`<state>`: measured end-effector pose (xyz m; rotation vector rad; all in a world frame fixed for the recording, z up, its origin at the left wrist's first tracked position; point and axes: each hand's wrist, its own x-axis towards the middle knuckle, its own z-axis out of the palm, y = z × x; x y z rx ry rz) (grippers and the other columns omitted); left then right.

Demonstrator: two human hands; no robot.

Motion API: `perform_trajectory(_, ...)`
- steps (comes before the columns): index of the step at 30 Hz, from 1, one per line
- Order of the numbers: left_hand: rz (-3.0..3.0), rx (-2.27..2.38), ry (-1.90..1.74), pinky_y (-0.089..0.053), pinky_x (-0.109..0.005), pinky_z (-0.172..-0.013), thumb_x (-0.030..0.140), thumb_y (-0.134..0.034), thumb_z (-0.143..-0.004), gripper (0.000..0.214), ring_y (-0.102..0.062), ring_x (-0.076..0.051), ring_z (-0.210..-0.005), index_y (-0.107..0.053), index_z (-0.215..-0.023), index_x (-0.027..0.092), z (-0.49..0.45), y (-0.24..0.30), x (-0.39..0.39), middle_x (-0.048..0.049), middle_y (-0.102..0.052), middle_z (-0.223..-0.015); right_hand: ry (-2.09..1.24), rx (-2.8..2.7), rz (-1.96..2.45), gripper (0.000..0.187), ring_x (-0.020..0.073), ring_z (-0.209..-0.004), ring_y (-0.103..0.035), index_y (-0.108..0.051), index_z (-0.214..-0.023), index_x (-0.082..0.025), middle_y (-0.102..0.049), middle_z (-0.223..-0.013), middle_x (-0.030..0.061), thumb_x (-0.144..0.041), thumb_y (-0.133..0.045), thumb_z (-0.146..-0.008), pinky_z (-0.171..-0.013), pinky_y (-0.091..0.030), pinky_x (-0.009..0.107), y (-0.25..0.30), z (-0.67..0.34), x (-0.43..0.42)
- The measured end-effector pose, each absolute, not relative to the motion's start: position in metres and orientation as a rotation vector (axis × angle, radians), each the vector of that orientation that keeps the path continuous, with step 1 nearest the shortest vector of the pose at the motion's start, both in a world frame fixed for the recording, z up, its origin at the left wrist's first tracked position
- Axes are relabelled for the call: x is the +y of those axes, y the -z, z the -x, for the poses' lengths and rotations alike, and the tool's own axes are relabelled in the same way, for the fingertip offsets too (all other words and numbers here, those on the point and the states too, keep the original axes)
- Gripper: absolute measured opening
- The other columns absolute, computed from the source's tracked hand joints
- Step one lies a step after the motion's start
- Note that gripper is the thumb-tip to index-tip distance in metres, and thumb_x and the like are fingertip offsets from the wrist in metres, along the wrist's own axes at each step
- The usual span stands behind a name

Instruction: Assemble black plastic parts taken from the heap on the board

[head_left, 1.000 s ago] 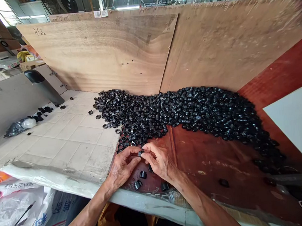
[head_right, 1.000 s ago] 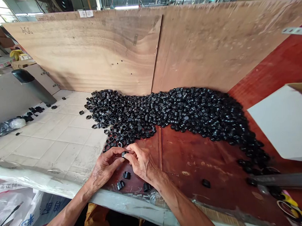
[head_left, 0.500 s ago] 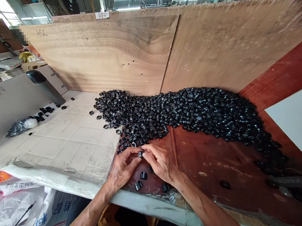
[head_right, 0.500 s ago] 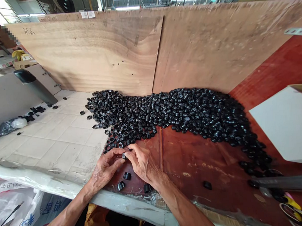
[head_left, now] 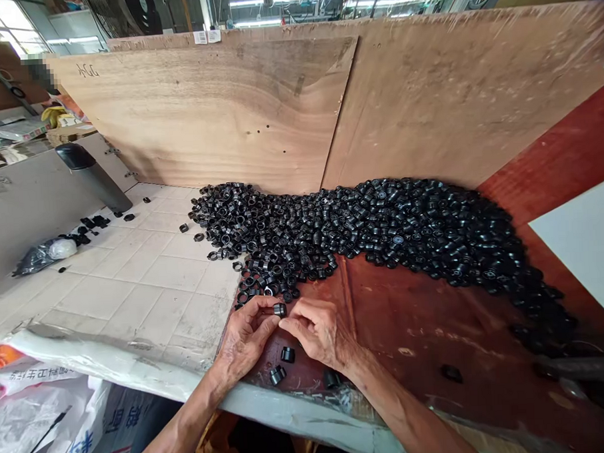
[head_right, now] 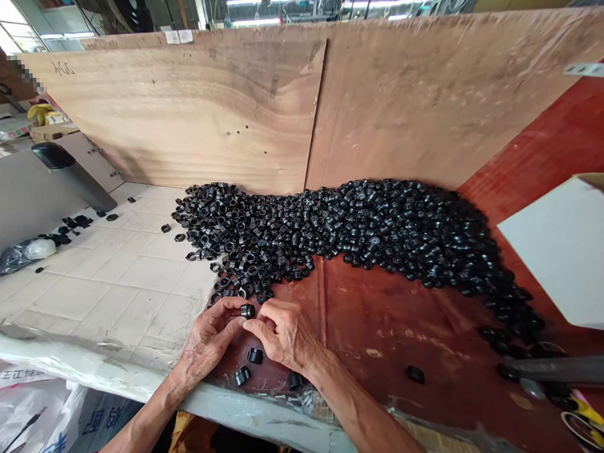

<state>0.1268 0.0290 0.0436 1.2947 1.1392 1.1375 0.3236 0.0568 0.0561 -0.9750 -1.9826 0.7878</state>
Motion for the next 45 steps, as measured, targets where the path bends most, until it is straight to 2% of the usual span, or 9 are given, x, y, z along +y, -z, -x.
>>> perform_trajectory(9, -1.273, 1.111, -1.096, -0.058, -0.035, -0.097, 0.037, -0.07, -0.096, 0.026, -0.074, -0.023, -0.105, -0.069, -0.115, 0.02, -0.128, -0.042, 0.028, -0.0078, -0.077, -0.115, -0.818, -1.916, 0.927, 0.006, 0.0171, -0.071, -0.064, -0.065, -0.097, -0.021, -0.068, -0.083, 0.0031, -0.022, -0.06, -0.095, -0.068, -0.051, 0.027, -0.054, -0.322, 0.058)
perform_trajectory(15, -1.7, 1.175, -1.026, -0.056, -0.036, -0.097, 0.026, -0.059, -0.1, 0.022, -0.072, -0.023, -0.107, -0.068, -0.119, 0.024, -0.126, -0.045, 0.025, -0.007, -0.075, -0.119, -1.076, -1.809, 1.12, 0.013, 0.0125, -0.055, -0.055, -0.063, -0.082, -0.02, -0.061, -0.064, -0.0033, -0.022, -0.058, -0.094, -0.051, -0.04, 0.022, -0.05, -0.322, 0.059)
perform_trajectory(18, -1.919, 1.157, -0.877, -0.055, -0.032, -0.085, 0.023, -0.062, -0.096, 0.013, -0.071, -0.022, -0.093, -0.071, -0.105, 0.023, -0.129, -0.053, 0.025, -0.0045, -0.076, -0.1, -1.052, -1.86, 1.199, 0.021, 0.0122, -0.054, -0.055, -0.062, -0.073, -0.019, -0.06, -0.061, -0.0033, -0.021, -0.06, -0.094, -0.051, -0.039, 0.022, -0.045, -0.326, 0.065)
perform_trajectory(20, -1.92, 1.298, -0.842, -0.052, -0.029, -0.069, 0.028, -0.065, -0.095, 0.009, -0.067, -0.019, -0.073, -0.07, -0.09, 0.022, -0.132, -0.053, 0.027, -0.0017, -0.071, -0.081, -0.875, -1.926, 1.184, 0.008, 0.015, -0.061, -0.06, -0.067, -0.083, -0.019, -0.063, -0.068, -0.0012, -0.015, -0.064, -0.089, -0.059, -0.046, 0.024, -0.04, -0.329, 0.069)
perform_trajectory(22, -1.871, 1.533, -0.912, -0.049, -0.029, -0.064, 0.033, -0.067, -0.095, 0.016, -0.063, -0.018, -0.065, -0.068, -0.084, 0.022, -0.133, -0.048, 0.03, -0.0001, -0.065, -0.073, -0.695, -1.99, 1.14, 0.022, 0.0185, -0.074, -0.065, -0.07, -0.103, -0.018, -0.066, -0.082, 0.0028, -0.006, -0.062, -0.087, -0.071, -0.053, 0.029, -0.034, -0.33, 0.073)
perform_trajectory(25, -1.877, 1.728, -1.05, -0.054, -0.032, -0.071, 0.031, -0.07, -0.093, 0.018, -0.065, -0.02, -0.071, -0.072, -0.109, 0.023, -0.131, -0.033, 0.037, -0.0008, -0.065, -0.081, -0.564, -2.104, 1.092, 0.04, 0.0218, -0.089, -0.067, -0.066, -0.121, -0.02, -0.065, -0.102, 0.0079, -0.001, -0.06, -0.086, -0.081, -0.057, 0.033, -0.025, -0.329, 0.075)
perform_trajectory(28, -1.95, 1.717, -1.085, -0.057, -0.035, -0.079, 0.024, -0.069, -0.092, 0.037, -0.068, -0.022, -0.082, -0.069, -0.129, 0.026, -0.128, -0.02, 0.042, -0.0035, -0.066, -0.094, -0.529, -2.145, 1.1, 0.028, 0.0227, -0.091, -0.066, -0.066, -0.111, -0.021, -0.062, -0.102, 0.0075, -0.003, -0.063, -0.09, -0.081, -0.057, 0.034, -0.021, -0.326, 0.075)
perform_trajectory(33, -1.993, 1.684, -1.109, -0.058, -0.035, -0.084, 0.021, -0.066, -0.093, 0.022, -0.069, -0.023, -0.093, -0.074, -0.113, 0.026, -0.128, -0.018, 0.043, -0.006, -0.066, -0.105, -0.518, -2.147, 1.053, 0.019, 0.0213, -0.085, -0.063, -0.06, -0.092, -0.022, -0.061, -0.094, 0.0048, -0.005, -0.068, -0.088, -0.076, -0.055, 0.031, -0.021, -0.325, 0.074)
perform_trajectory(45, -1.236, 1.192, -1.11, -0.061, -0.034, -0.08, 0.038, -0.07, -0.094, 0.029, -0.073, -0.018, -0.076, -0.067, -0.116, 0.02, -0.128, -0.03, 0.039, -0.003, -0.075, -0.09, -1.143, -1.688, 1.025, 0.015, 0.0154, -0.068, -0.067, -0.068, -0.1, -0.021, -0.071, -0.083, 0.0, -0.017, -0.063, -0.086, -0.06, -0.052, 0.024, -0.042, -0.318, 0.069)
